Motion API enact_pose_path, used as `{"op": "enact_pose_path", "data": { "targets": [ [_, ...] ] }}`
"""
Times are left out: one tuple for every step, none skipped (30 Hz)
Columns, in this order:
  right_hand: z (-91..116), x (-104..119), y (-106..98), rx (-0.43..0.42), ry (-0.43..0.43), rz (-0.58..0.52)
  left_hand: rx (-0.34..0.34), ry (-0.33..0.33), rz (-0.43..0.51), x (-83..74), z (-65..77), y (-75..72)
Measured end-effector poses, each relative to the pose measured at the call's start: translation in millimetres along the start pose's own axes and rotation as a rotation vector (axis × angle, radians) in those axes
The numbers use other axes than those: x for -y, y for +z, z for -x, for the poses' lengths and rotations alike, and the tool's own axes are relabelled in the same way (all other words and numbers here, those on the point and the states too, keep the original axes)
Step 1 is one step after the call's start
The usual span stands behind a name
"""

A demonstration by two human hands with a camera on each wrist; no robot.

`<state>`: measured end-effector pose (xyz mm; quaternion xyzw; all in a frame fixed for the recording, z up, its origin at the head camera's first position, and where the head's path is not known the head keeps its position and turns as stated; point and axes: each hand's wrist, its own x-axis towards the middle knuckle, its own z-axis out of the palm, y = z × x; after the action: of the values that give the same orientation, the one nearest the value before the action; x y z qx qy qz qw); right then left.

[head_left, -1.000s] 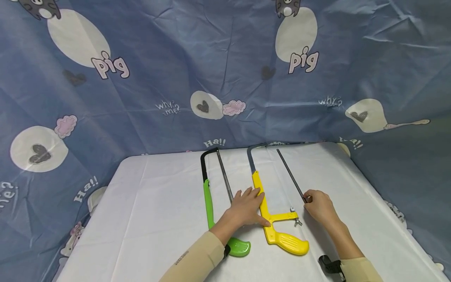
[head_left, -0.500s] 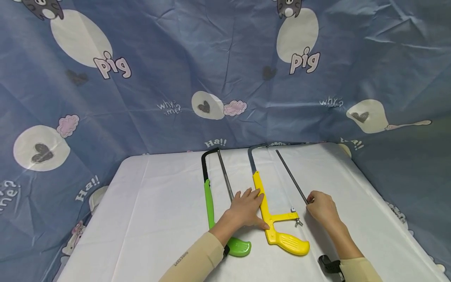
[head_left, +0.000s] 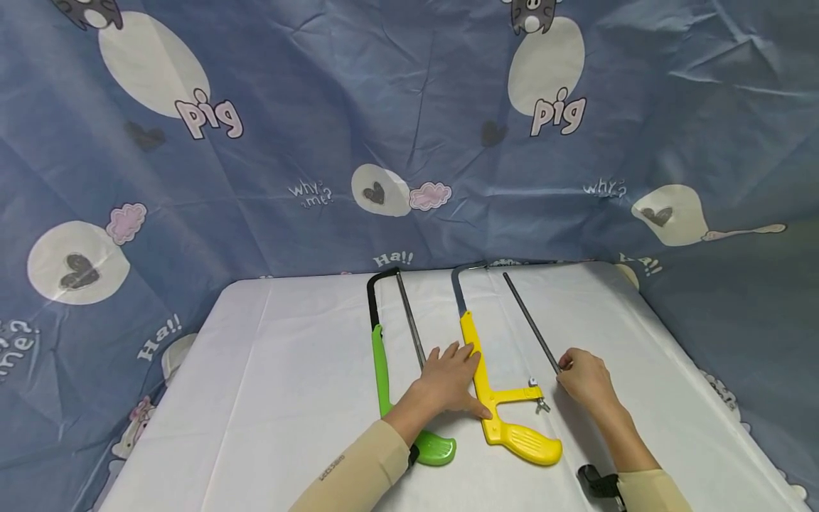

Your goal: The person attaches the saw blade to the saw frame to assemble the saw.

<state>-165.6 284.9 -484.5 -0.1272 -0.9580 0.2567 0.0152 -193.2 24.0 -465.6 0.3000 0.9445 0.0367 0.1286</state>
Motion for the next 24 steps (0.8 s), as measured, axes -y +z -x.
{"op": "enact_pose_path", "data": {
  "targets": [
    [0, 0, 1, -0.004, -0.001, -0.005, 0.001, -0.002, -0.003, -0.1, 0.1, 0.1],
    [0, -1, 1, -0.008, -0.002, -0.011, 0.002, -0.003, -0.005, -0.3, 0.2, 0.1],
    [1, -1, 1, -0.011, -0.004, -0.015, 0.004, -0.004, -0.006, -0.6, 0.3, 0.1],
    [1, -1, 2, -0.014, -0.007, -0.020, 0.004, -0.006, -0.009, -0.8, 0.4, -0.1],
    [1, -1, 2, -0.018, -0.011, -0.023, 0.004, -0.007, -0.013, -1.1, 0.7, -0.5],
    [1, -2, 2, -0.021, -0.015, -0.026, 0.003, -0.008, -0.015, -1.7, 1.1, -1.1],
    [1, -2, 3, -0.023, -0.022, -0.024, 0.002, -0.010, -0.016, -2.3, 1.5, -1.7],
    [1, -2, 3, -0.025, -0.028, -0.022, 0.001, -0.013, -0.019, -2.9, 1.9, -2.4],
    [0, -2, 2, -0.026, -0.031, -0.021, 0.000, -0.015, -0.024, -3.4, 2.3, -3.1],
    [0, -2, 2, -0.026, -0.036, -0.020, 0.000, -0.017, -0.029, -4.0, 2.6, -4.0],
    [0, -1, 1, -0.024, -0.038, -0.017, 0.001, -0.018, -0.032, -4.5, 3.1, -4.7],
    [0, -1, 1, -0.020, -0.039, -0.014, 0.003, -0.019, -0.035, -4.9, 3.2, -5.0],
    [0, 0, 0, -0.015, -0.039, -0.010, 0.006, -0.020, -0.038, -5.2, 3.3, -5.3],
    [0, 1, -1, -0.011, -0.036, -0.009, 0.007, -0.020, -0.043, -5.6, 3.4, -5.3],
    [1, 2, -2, -0.005, -0.034, -0.006, 0.010, -0.019, -0.052, -5.9, 2.9, -4.4],
    [1, 3, -2, -0.002, -0.036, -0.001, 0.015, -0.019, -0.056, -6.4, 2.7, -4.1],
    [1, 3, -3, 0.000, -0.039, 0.007, 0.018, -0.019, -0.064, -6.8, 2.5, -4.2],
    [1, 4, -3, 0.004, -0.042, 0.015, 0.021, -0.019, -0.081, -7.3, 2.0, -4.3],
    [1, 4, -3, 0.005, -0.045, 0.022, 0.024, -0.017, -0.101, -8.0, 1.7, -5.2],
    [0, 5, -3, 0.007, -0.048, 0.030, 0.028, -0.015, -0.128, -8.9, 1.2, -6.1],
    [0, 5, -3, 0.010, -0.053, 0.037, 0.033, -0.013, -0.153, -9.6, 0.5, -7.3],
    [-1, 5, -3, 0.014, -0.056, 0.043, 0.039, -0.012, -0.175, -10.7, 0.2, -9.3],
    [-2, 5, -3, 0.021, -0.058, 0.048, 0.045, -0.010, -0.201, -11.6, -0.4, -10.8],
    [-3, 5, -3, 0.029, -0.059, 0.052, 0.051, -0.009, -0.223, -12.5, -1.0, -12.2]
  ]
}}
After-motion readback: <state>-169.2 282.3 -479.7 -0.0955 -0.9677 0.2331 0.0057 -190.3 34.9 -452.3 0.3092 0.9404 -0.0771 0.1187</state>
